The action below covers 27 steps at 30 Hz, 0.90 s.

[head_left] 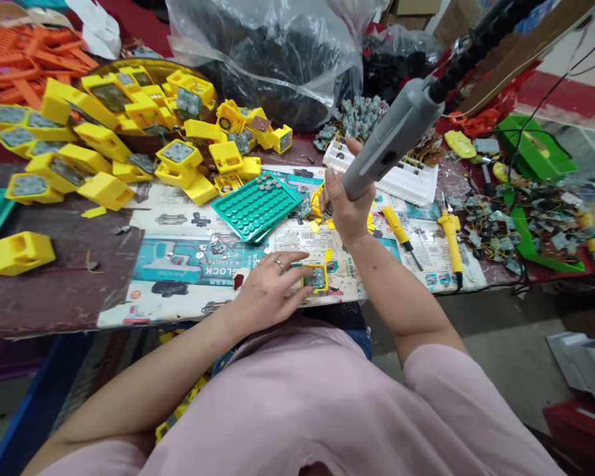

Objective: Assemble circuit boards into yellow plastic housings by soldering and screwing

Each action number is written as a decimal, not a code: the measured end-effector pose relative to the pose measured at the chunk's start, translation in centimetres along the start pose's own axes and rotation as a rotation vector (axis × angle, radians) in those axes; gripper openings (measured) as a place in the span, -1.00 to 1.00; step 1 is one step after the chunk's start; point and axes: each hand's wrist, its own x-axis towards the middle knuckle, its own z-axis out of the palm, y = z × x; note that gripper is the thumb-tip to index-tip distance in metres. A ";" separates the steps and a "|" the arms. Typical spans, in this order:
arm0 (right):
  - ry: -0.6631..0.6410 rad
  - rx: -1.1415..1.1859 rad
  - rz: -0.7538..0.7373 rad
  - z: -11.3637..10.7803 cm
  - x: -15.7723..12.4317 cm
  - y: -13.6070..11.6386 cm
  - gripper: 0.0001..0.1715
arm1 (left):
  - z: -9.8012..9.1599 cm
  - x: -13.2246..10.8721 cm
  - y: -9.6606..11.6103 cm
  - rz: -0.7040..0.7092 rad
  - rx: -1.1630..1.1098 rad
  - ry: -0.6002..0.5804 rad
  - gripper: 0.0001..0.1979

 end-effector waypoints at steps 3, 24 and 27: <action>0.019 0.055 -0.014 -0.5 0.1 -0.5 -0.32 | -0.2 0.7 -0.8 -0.029 0.018 0.078 -0.86; 0.058 0.440 0.155 0.1 -6.1 -8.4 -0.22 | 1.5 1.8 -0.1 -0.073 0.102 0.126 -0.90; 0.033 0.433 0.141 0.2 -6.7 -8.4 -0.25 | 1.4 1.9 0.0 -0.078 0.106 0.086 -0.90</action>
